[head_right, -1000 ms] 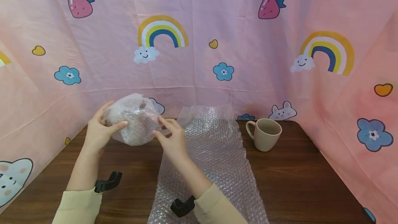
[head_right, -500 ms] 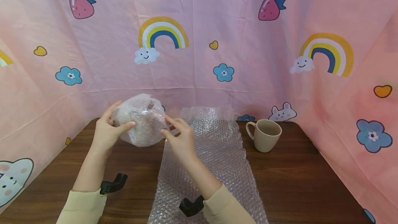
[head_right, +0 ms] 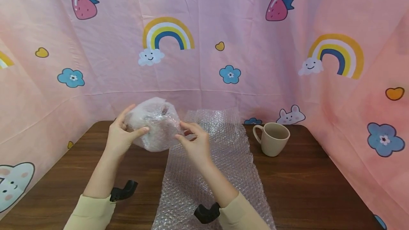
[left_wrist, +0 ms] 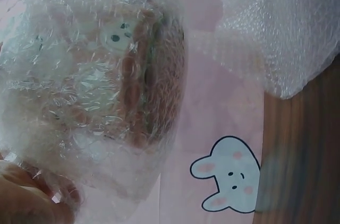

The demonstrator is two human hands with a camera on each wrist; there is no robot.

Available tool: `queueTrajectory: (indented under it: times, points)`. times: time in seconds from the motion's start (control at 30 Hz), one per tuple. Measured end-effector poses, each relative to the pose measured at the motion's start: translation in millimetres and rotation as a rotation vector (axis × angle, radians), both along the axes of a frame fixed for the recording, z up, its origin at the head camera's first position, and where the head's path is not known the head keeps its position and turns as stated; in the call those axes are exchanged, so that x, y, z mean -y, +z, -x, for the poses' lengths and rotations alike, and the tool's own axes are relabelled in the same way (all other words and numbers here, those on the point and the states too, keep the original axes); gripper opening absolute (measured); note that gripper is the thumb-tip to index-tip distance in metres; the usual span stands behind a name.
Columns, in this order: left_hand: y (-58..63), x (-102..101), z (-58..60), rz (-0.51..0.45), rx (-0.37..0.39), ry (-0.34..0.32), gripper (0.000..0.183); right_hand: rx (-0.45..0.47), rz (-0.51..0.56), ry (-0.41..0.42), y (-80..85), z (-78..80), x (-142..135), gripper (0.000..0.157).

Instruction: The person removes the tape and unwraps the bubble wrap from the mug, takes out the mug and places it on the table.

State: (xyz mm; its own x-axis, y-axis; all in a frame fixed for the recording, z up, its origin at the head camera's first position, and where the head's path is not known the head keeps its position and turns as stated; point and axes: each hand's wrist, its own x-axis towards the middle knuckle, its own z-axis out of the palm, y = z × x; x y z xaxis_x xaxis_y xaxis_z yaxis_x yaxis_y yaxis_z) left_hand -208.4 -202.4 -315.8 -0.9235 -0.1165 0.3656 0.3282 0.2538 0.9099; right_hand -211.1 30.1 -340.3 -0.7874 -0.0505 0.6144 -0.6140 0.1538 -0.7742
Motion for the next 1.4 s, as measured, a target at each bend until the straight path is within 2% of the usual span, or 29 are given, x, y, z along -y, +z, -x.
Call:
queueTrajectory:
  times: [0.23, 0.47, 0.57, 0.7, 0.93, 1.2, 1.4]
  points:
    - [-3.9, -12, 0.7, -0.006, -0.019, -0.013, 0.084, 0.017, 0.013, -0.021, 2.1, -4.1, -11, 0.036]
    - [-7.6, -23, 1.7, 0.024, 0.004, -0.023, 0.084, 0.023, -0.016, -0.035, 23.4, -28.2, -23, 0.034]
    - [-8.8, -28, 2.2, 0.039, 0.001, -0.027, 0.085, 0.028, -0.022, -0.046, 23.3, -28.8, -28, 0.033]
    - [-10.8, -35, 2.1, 0.043, 0.002, -0.041, 0.087, 0.042, -0.020, -0.063, 19.7, -26.9, -35, 0.033]
    - [-12.9, -45, 0.4, 0.064, 0.009, -0.069, 0.090, 0.044, -0.010, -0.090, -6.6, -3.5, -52, 0.036]
    - [-14.3, -55, -2.3, 0.090, -0.001, -0.144, 0.092, 0.025, -0.033, -0.134, -9.1, -0.3, -69, 0.033]
    - [-17.9, -62, -1.5, 0.074, 0.003, -0.196, 0.092, 0.028, -0.055, -0.165, -8.1, -0.8, -79, 0.032]
